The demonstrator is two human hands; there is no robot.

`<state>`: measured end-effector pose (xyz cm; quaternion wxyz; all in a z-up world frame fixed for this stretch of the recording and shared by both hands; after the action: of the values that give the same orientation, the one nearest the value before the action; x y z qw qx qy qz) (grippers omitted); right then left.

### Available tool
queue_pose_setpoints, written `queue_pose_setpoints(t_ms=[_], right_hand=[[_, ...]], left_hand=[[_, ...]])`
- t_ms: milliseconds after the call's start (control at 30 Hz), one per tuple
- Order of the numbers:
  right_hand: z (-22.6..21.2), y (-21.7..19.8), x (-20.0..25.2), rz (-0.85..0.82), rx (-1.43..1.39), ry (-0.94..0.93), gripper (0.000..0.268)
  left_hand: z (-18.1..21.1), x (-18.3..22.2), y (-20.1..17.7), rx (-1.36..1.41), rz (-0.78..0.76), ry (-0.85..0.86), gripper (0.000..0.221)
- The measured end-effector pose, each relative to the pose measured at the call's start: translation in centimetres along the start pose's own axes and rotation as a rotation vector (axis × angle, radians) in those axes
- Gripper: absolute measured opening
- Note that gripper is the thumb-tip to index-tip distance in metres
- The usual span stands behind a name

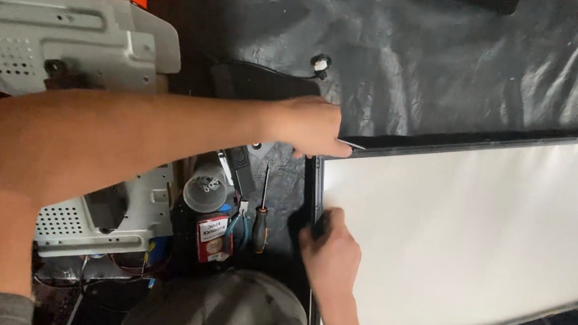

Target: Removing the inner frame from a screen assembly using a prying tool

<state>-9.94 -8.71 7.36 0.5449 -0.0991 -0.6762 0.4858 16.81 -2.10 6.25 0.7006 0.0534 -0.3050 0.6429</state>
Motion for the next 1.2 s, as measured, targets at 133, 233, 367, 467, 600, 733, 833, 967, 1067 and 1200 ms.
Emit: queue_pose_setpoints(t_ms=[133,233,367,467,600,733,833,967,1067,1200], right_hand=[[-2.1,-1.1,-2.6,0.087,-0.038,-0.082,0.041],[-3.6,-2.5,-3.5,0.095,-0.002,-0.093,0.045],[-3.6,-3.6,-3.4,-0.004,-0.082,-0.107,0.05],[-1.2,-3.6,-4.9,-0.207,-0.349,-0.047,0.046],[-1.4,-3.8,-5.6,-0.321,-0.432,-0.01,0.038],[-1.2,-3.0,-5.9,-0.31,-0.53,0.076,0.051],[-1.8,-3.3,-5.4,-0.248,-0.489,0.071,0.057],[-2.8,-4.4,-4.2,-0.183,-0.363,0.056,0.063],[-3.1,-4.8,-3.8,-0.201,-0.379,0.064,0.063],[-2.5,-4.0,-4.4,-0.236,-0.435,0.077,0.06]], left_hand=[[-1.3,-1.1,0.5,0.096,-0.005,0.065,0.056],[-1.9,-1.1,0.3,0.142,0.019,0.164,0.058],[-2.4,-0.9,0.4,0.199,-0.028,0.175,0.062],[-2.5,-0.9,-0.2,0.246,-0.06,0.162,0.057],[-2.6,-1.1,0.0,0.243,-0.066,0.163,0.056],[-3.3,-1.2,0.6,0.25,-0.053,0.165,0.054],[-3.5,-1.1,0.8,0.258,-0.023,0.183,0.054],[-4.1,-1.6,1.5,0.298,0.002,0.196,0.052],[-3.9,-1.3,1.2,0.289,0.002,0.175,0.052],[-3.6,-0.9,1.0,0.289,0.002,0.15,0.05]])
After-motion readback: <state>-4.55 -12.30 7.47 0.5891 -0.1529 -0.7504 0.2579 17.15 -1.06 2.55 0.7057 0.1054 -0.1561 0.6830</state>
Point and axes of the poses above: each hand's wrist, its own x-axis away from the middle knuckle, its own y-axis out of the palm, z = x × y, the point moved 1 cm from there along -x, towards the middle knuckle, and after that the axes turned 10 degrees about y, right-handed, at the moved point
